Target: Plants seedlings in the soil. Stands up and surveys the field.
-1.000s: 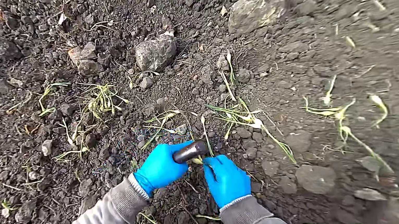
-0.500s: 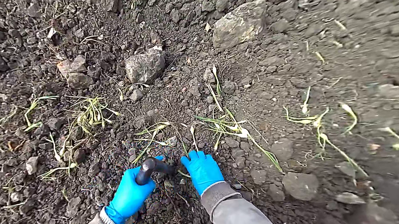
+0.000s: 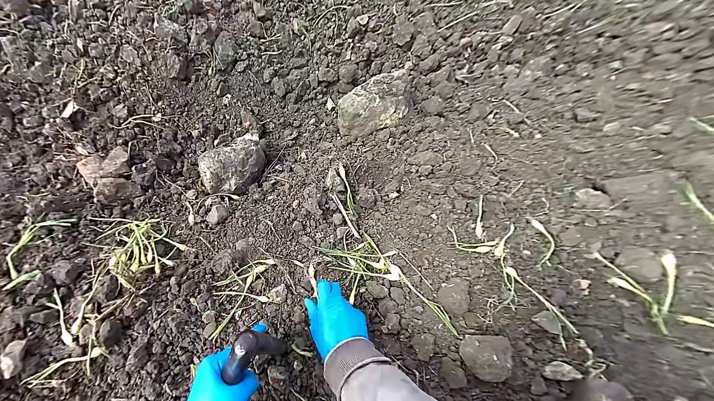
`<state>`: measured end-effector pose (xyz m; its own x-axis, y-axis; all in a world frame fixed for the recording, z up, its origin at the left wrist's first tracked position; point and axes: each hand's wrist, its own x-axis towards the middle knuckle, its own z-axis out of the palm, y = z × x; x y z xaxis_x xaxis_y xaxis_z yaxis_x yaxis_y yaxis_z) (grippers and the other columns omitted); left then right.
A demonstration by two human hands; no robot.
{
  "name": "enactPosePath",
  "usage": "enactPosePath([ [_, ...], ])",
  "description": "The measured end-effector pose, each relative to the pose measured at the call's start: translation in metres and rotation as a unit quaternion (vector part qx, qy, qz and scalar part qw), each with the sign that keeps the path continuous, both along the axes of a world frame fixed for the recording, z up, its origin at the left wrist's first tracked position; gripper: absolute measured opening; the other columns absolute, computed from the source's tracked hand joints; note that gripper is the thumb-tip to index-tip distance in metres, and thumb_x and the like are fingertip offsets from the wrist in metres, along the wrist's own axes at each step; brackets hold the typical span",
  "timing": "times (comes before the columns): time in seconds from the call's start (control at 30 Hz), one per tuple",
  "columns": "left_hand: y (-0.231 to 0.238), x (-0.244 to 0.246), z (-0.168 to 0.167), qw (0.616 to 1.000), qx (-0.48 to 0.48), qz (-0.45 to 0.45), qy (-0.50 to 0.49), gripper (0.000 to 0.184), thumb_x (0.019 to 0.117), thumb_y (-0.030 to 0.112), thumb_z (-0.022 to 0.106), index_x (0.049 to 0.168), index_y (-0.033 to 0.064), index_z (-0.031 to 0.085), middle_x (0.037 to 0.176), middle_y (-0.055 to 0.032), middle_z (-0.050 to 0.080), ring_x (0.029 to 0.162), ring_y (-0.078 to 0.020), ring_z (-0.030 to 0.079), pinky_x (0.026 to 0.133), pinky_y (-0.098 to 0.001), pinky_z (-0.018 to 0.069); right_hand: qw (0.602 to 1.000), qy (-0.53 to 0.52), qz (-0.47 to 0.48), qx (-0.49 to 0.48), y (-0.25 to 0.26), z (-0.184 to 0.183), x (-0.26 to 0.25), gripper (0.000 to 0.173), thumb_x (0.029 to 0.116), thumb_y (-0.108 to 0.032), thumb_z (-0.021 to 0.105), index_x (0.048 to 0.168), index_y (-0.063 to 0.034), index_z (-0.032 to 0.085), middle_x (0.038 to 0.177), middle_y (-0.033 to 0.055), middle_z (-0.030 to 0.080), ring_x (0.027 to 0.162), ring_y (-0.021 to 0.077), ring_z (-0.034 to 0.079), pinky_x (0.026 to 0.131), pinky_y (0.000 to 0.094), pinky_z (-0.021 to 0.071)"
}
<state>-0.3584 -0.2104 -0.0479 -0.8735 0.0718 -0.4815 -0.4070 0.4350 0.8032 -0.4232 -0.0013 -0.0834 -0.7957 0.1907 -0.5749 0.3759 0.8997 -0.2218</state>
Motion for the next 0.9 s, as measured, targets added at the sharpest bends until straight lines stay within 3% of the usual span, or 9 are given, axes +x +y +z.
enactPosePath([
  [0.1, -0.006, 0.005, -0.005, 0.999, -0.016, 0.034, 0.014, 0.006, 0.0708, 0.018, 0.067, 0.07, 0.0176, 0.061, 0.054, 0.0085, 0.05, 0.043, -0.0058, 0.047, 0.042, -0.0287, 0.0406, 0.999, -0.034, -0.03, -0.003, -0.011, -0.001, -0.018, 0.042, 0.1062, -0.024, 0.052, 0.146, -0.0114, 0.055, 0.139, 0.0168, 0.062, 0.11, 0.0376, 0.07, 0.091, 0.057, 0.0564],
  [0.2, -0.01, 0.009, -0.003, 0.999, -0.017, 0.042, 0.009, 0.011, 0.0758, 0.01, 0.069, 0.085, 0.0069, 0.063, 0.059, 0.005, 0.054, 0.047, -0.0077, 0.049, 0.046, -0.0306, 0.0447, 0.997, -0.054, -0.043, -0.037, -0.011, 0.01, -0.007, 0.042, 0.1014, -0.008, 0.053, 0.144, -0.0065, 0.054, 0.137, 0.0208, 0.062, 0.11, 0.0404, 0.069, 0.09, 0.0581, 0.0566],
  [0.33, -0.009, 0.008, -0.003, 0.999, -0.014, 0.029, 0.022, 0.037, 0.0804, 0.011, 0.068, 0.114, -0.002, 0.062, 0.073, 0.0034, 0.058, 0.056, -0.0064, 0.052, 0.053, -0.0311, 0.0488, 0.996, -0.06, -0.01, -0.072, 0.016, 0.022, 0.043, 0.045, 0.1065, -0.019, 0.045, 0.151, -0.0128, 0.049, 0.147, 0.016, 0.056, 0.112, 0.0383, 0.069, 0.09, 0.0591, 0.0564],
  [0.43, 0.005, 0.002, 0.025, 0.999, -0.009, 0.022, -0.036, 0.025, 0.0816, 0.007, 0.065, 0.105, 0.002, 0.058, 0.066, 0.0091, 0.052, 0.052, -0.0028, 0.048, 0.05, -0.0247, 0.0447, 0.996, -0.087, 0.008, -0.032, 0.074, 0.04, 0.111, 0.045, 0.1094, -0.021, 0.036, 0.153, -0.0152, 0.047, 0.15, 0.0149, 0.054, 0.113, 0.0379, 0.069, 0.089, 0.0599, 0.0561],
  [0.5, 0.0, 0.0, 0.03, 0.999, 0.02, 0.005, -0.025, 0.023, 0.0808, 0.007, 0.068, 0.102, 0.0053, 0.06, 0.062, 0.0106, 0.052, 0.049, -0.0028, 0.048, 0.048, -0.0239, 0.0447, 0.99, -0.126, -0.057, 0.04, 0.13, 0.04, 0.159, 0.047, 0.1108, -0.024, 0.032, 0.156, -0.0178, 0.045, 0.149, 0.0146, 0.056, 0.115, 0.0389, 0.069, 0.091, 0.0607, 0.0552],
  [0.63, -0.019, -0.003, 0.064, 0.989, 0.091, -0.108, 0.04, 0.052, 0.0807, 0.014, 0.072, 0.132, 0.0068, 0.062, 0.081, 0.0099, 0.065, 0.054, -0.0025, 0.051, 0.05, -0.0254, 0.0472, 0.958, -0.166, -0.191, 0.134, 0.227, 0.011, 0.226, 0.049, 0.1116, -0.042, 0.032, 0.151, -0.0191, 0.05, 0.135, 0.0164, 0.067, 0.119, 0.0389, 0.068, 0.096, 0.0619, 0.0529],
  [0.8, 0.023, 0.003, 0.101, 0.961, 0.189, -0.185, 0.081, 0.038, 0.086, 0.017, 0.07, 0.124, 0.0161, 0.071, 0.098, 0.0084, 0.074, 0.058, 0.0028, 0.054, 0.053, -0.0192, 0.0488, 0.978, -0.105, -0.122, 0.135, 0.209, 0.018, 0.211, 0.045, 0.1094, -0.042, 0.04, 0.142, -0.0159, 0.059, 0.133, 0.0146, 0.068, 0.11, 0.038, 0.071, 0.089, 0.0612, 0.0551],
  [0.87, 0.05, 0.013, 0.076, 0.966, 0.092, -0.234, 0.067, 0.023, 0.0837, 0.021, 0.069, 0.104, 0.0128, 0.075, 0.09, 0.0051, 0.073, 0.066, -0.0014, 0.061, 0.061, -0.0262, 0.0526, 0.988, -0.083, -0.097, 0.092, 0.174, 0.029, 0.177, 0.044, 0.1092, -0.041, 0.042, 0.138, -0.0129, 0.058, 0.139, 0.0135, 0.063, 0.108, 0.0355, 0.072, 0.088, 0.0575, 0.0571],
  [0.9, 0.063, 0.022, 0.062, 0.963, 0.032, -0.262, 0.044, 0.027, 0.0836, 0.021, 0.068, 0.108, 0.01, 0.075, 0.086, -0.0017, 0.072, 0.07, -0.0102, 0.064, 0.066, -0.0355, 0.0536, 0.992, -0.072, -0.08, 0.065, 0.155, 0.033, 0.157, 0.045, 0.1094, -0.043, 0.04, 0.137, -0.0129, 0.059, 0.142, 0.0123, 0.061, 0.109, 0.0336, 0.071, 0.088, 0.0554, 0.0577],
])
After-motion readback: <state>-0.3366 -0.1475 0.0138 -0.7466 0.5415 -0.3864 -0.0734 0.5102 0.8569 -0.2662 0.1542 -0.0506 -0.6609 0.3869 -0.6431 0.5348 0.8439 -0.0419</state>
